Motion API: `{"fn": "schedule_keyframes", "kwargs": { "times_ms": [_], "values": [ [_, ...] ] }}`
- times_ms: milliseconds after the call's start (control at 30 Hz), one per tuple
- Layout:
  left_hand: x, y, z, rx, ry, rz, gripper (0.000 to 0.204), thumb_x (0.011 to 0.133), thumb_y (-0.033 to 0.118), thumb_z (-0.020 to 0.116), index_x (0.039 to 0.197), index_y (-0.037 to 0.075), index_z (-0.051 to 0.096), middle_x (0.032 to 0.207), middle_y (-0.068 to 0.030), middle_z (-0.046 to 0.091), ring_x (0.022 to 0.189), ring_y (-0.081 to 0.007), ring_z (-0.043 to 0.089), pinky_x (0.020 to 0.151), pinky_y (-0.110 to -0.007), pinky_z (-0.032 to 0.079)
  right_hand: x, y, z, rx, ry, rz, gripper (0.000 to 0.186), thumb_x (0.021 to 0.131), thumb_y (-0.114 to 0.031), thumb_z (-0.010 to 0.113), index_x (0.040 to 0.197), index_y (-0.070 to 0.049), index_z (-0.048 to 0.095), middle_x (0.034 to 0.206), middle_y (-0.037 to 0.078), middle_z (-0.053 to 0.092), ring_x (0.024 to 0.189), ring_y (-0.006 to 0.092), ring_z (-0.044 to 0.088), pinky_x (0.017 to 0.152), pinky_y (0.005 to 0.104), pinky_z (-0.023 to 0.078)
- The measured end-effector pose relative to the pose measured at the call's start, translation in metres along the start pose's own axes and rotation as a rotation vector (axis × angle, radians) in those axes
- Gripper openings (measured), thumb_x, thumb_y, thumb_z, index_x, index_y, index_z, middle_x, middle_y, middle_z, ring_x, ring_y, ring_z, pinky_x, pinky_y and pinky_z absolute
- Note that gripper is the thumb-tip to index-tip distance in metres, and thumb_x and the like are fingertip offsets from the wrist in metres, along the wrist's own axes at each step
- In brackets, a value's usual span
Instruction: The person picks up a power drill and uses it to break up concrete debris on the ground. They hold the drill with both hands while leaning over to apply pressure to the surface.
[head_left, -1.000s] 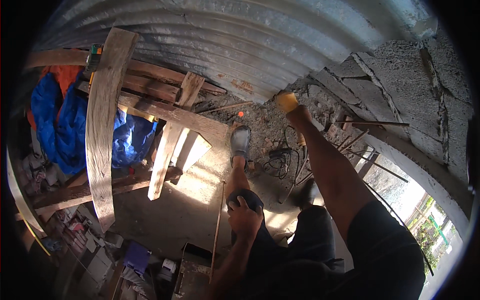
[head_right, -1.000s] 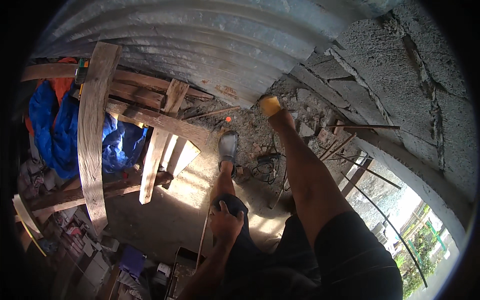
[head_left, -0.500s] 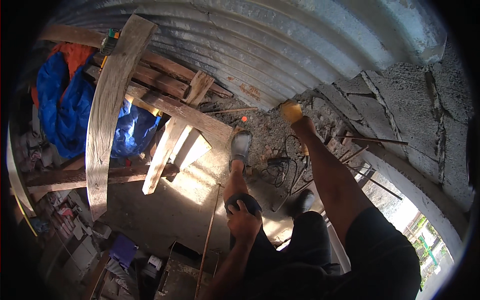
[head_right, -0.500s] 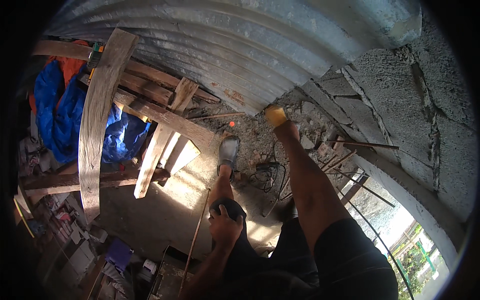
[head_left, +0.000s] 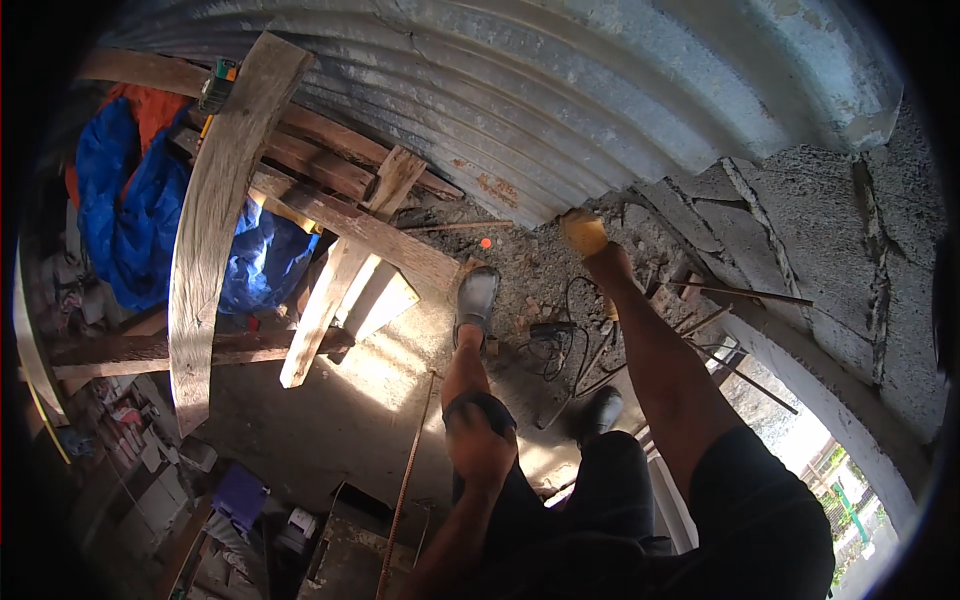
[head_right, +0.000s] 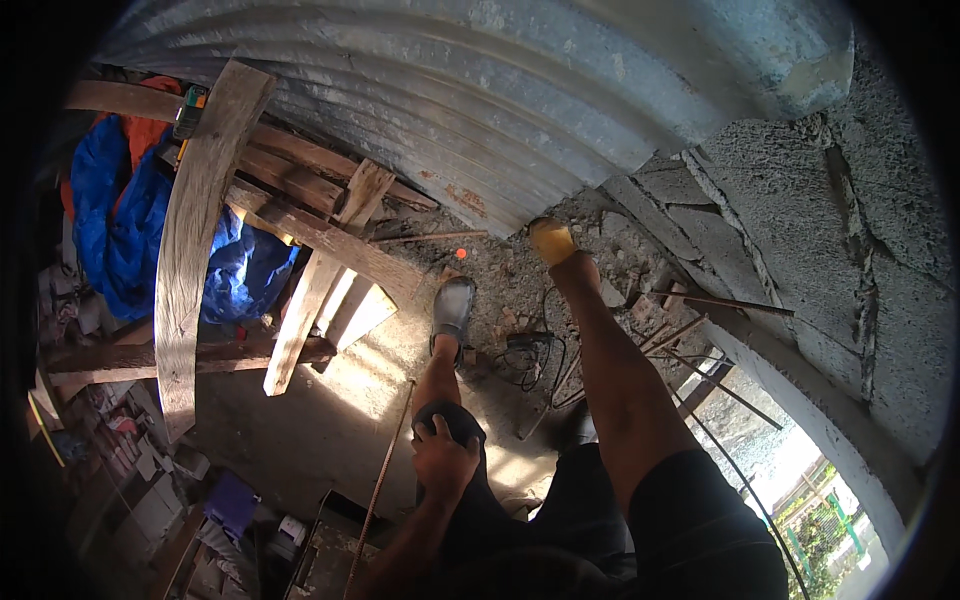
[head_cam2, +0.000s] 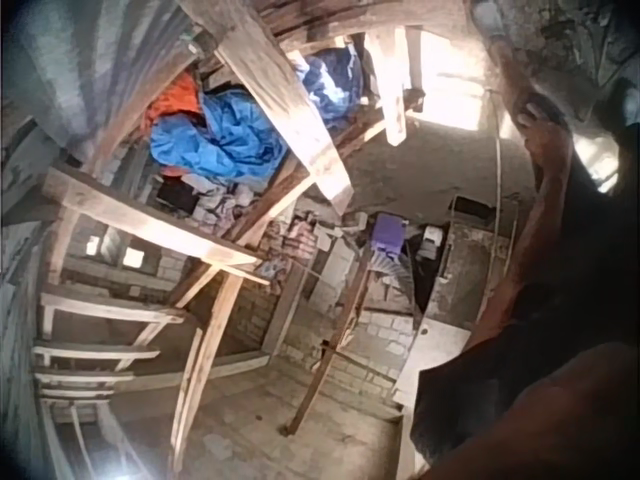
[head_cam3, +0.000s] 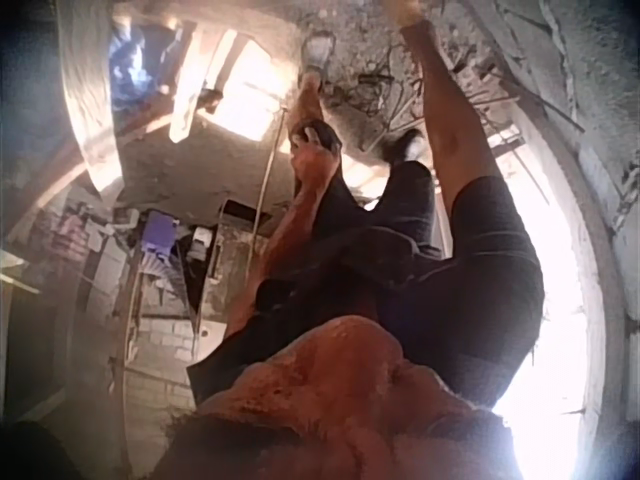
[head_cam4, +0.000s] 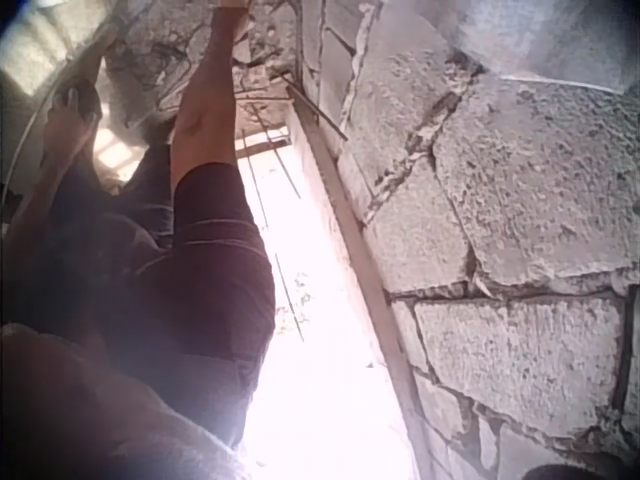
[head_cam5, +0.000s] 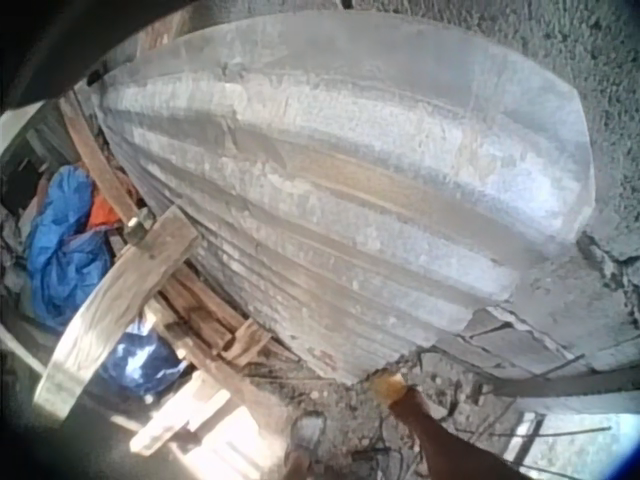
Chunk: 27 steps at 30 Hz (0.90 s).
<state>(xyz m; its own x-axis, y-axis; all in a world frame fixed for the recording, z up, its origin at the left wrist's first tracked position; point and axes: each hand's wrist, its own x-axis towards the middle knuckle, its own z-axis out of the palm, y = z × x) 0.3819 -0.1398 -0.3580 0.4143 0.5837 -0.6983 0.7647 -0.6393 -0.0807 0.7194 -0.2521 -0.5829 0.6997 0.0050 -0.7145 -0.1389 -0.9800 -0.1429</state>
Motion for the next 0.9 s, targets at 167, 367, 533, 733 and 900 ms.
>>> {"fn": "schedule_keyframes", "kwargs": {
  "times_ms": [167,367,533,733,900],
  "values": [
    [0.002,0.001,-0.002,0.006,-0.027,-0.019,0.082,0.081,0.050,0.076,0.143,0.002,0.053,0.138,-0.0325,0.052,0.113,-0.0478,0.063,0.083,-0.053,0.059,0.001,0.004,0.000,0.006,-0.008,-0.040,0.041,0.081,-0.022,0.068,0.114,0.002,0.068,0.109,0.027,0.073,0.107,0.0418,0.071,0.092,0.0493,0.057],
    [0.002,-0.001,-0.001,0.020,-0.042,-0.037,0.083,0.082,0.051,0.075,0.144,0.002,0.052,0.139,-0.0327,0.051,0.113,-0.0482,0.062,0.086,-0.052,0.058,-0.016,-0.006,0.003,0.007,-0.023,-0.030,0.044,0.083,-0.022,0.067,0.121,0.000,0.066,0.117,0.027,0.071,0.113,0.0420,0.068,0.096,0.0502,0.055],
    [0.003,0.004,-0.001,0.028,-0.019,-0.028,0.087,0.078,0.051,0.078,0.144,0.001,0.053,0.137,-0.0331,0.053,0.112,-0.0468,0.063,0.083,-0.050,0.060,-0.017,-0.003,0.000,0.010,-0.044,-0.011,0.042,0.084,-0.022,0.066,0.120,0.000,0.066,0.118,0.027,0.070,0.115,0.0421,0.067,0.097,0.0511,0.055],
    [0.001,0.000,0.001,0.034,-0.008,0.000,0.083,0.082,0.051,0.075,0.144,0.002,0.052,0.137,-0.0334,0.053,0.112,-0.0482,0.063,0.082,-0.053,0.059,-0.010,-0.003,-0.005,0.000,-0.028,-0.063,0.041,0.083,-0.020,0.065,0.118,0.001,0.067,0.113,0.027,0.072,0.110,0.0433,0.069,0.095,0.0520,0.055],
    [0.005,0.005,-0.001,0.016,-0.018,0.002,0.082,0.082,0.052,0.076,0.143,0.002,0.054,0.136,-0.0333,0.053,0.111,-0.0476,0.063,0.081,-0.053,0.059,-0.007,0.007,-0.010,-0.002,-0.002,-0.102,0.039,0.083,-0.018,0.066,0.116,0.003,0.066,0.111,0.028,0.072,0.108,0.0437,0.069,0.094,0.0521,0.056]
  ]
}}
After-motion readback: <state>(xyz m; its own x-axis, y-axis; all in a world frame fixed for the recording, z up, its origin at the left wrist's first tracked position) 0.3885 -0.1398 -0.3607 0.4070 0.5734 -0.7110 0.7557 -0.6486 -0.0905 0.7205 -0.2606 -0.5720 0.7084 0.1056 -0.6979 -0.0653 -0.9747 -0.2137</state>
